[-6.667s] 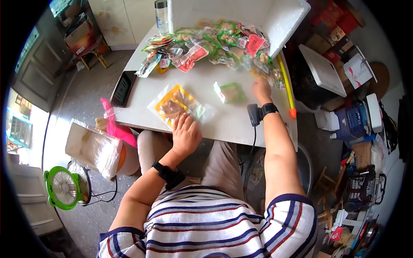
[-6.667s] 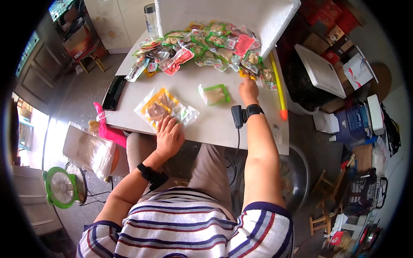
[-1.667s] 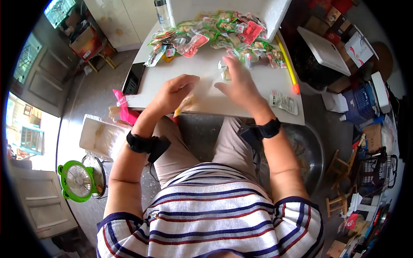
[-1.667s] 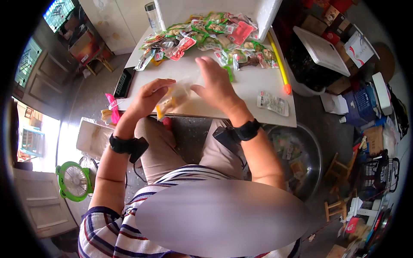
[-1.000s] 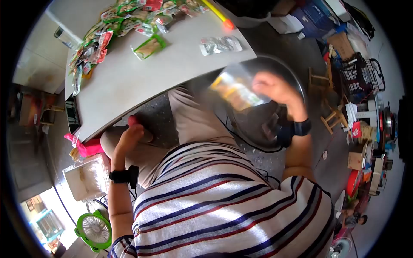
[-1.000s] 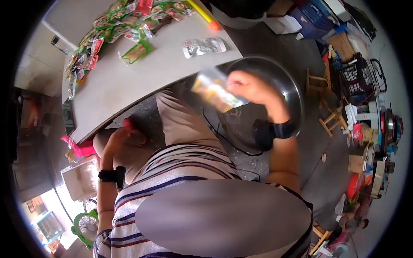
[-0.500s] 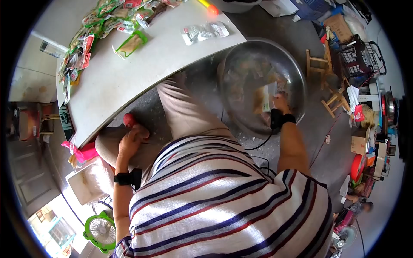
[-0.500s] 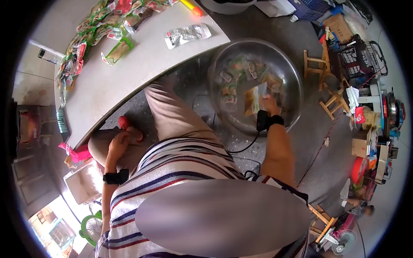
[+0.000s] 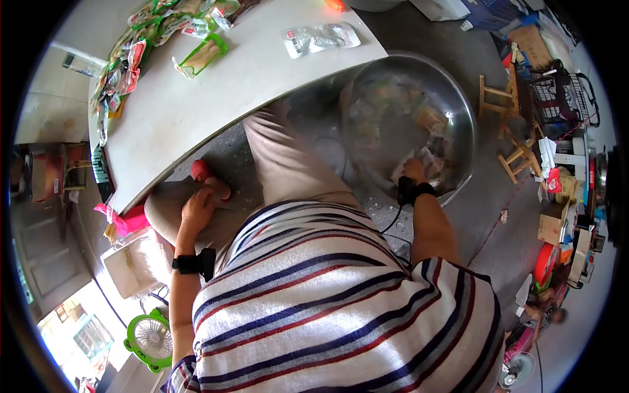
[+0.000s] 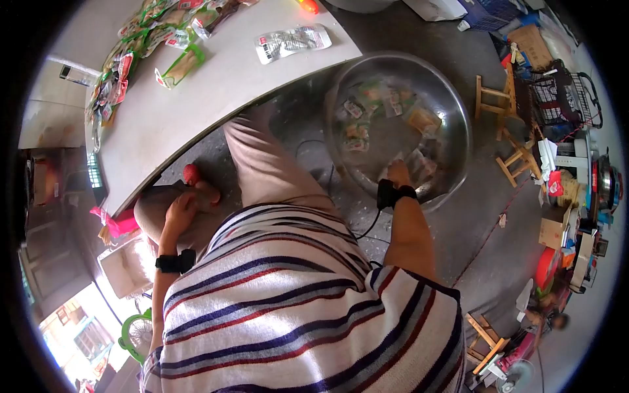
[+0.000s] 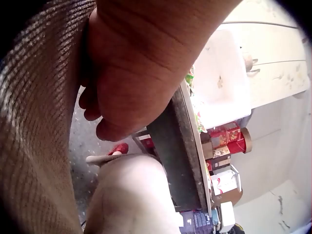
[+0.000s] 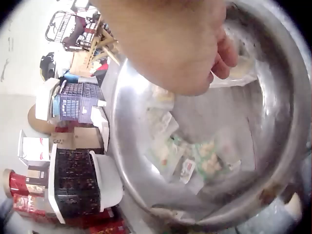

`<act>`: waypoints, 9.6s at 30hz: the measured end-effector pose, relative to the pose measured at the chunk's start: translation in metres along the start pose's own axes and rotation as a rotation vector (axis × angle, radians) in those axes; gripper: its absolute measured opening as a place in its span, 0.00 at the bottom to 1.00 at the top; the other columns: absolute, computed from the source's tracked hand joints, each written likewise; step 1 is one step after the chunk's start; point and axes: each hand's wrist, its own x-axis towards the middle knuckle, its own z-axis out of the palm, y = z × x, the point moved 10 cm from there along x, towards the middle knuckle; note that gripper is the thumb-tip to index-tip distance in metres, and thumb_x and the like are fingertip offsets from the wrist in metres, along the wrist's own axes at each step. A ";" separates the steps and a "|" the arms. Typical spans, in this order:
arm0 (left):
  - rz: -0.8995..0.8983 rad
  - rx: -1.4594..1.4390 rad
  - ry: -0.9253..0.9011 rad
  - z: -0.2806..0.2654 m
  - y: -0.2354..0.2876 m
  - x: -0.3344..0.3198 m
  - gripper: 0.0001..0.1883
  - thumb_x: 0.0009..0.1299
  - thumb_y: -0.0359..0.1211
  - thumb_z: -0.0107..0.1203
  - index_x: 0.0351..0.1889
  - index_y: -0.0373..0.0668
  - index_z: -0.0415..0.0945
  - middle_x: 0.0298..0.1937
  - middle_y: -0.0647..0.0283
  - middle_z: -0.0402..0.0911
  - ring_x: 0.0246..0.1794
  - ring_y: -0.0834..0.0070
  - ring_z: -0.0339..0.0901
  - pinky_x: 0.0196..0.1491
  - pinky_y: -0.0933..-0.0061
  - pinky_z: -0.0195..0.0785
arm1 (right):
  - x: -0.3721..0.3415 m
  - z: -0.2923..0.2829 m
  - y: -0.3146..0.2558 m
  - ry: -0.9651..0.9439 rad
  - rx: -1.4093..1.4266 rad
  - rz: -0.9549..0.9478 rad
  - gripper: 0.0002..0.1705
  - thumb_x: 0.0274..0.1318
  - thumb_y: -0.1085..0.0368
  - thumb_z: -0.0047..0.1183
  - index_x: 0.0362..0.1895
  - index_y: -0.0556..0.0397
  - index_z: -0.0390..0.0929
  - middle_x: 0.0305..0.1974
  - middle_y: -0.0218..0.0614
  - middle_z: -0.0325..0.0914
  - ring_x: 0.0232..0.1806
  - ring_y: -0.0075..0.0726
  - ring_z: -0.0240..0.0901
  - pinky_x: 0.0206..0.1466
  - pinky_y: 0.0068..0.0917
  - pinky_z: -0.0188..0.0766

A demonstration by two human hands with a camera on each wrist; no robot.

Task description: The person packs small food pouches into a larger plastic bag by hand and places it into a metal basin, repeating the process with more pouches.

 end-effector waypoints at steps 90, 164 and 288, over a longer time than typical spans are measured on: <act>-0.279 -0.592 0.686 -0.131 -0.026 0.046 0.11 0.52 0.36 0.52 0.20 0.37 0.68 0.17 0.59 0.70 0.20 0.77 0.66 0.24 0.73 0.60 | 0.045 -0.449 -0.412 0.126 1.520 -0.783 0.13 0.48 0.61 0.43 0.32 0.60 0.67 0.24 0.32 0.68 0.24 0.23 0.63 0.26 0.21 0.63; -0.470 -0.325 0.542 -0.137 0.001 0.072 0.11 0.54 0.39 0.45 0.29 0.42 0.69 0.30 0.51 0.73 0.35 0.54 0.69 0.38 0.61 0.59 | 0.051 -0.446 -0.298 0.174 2.201 -0.876 0.09 0.45 0.75 0.40 0.35 0.58 0.65 0.33 0.36 0.69 0.34 0.31 0.68 0.37 0.26 0.66; -0.013 0.114 0.912 -0.148 0.017 0.046 0.08 0.50 0.30 0.48 0.29 0.41 0.68 0.36 0.59 0.70 0.43 0.60 0.65 0.46 0.63 0.55 | 0.196 -0.543 -0.218 0.995 1.056 -0.396 0.07 0.40 0.67 0.45 0.26 0.55 0.72 0.21 0.38 0.72 0.25 0.35 0.70 0.29 0.27 0.65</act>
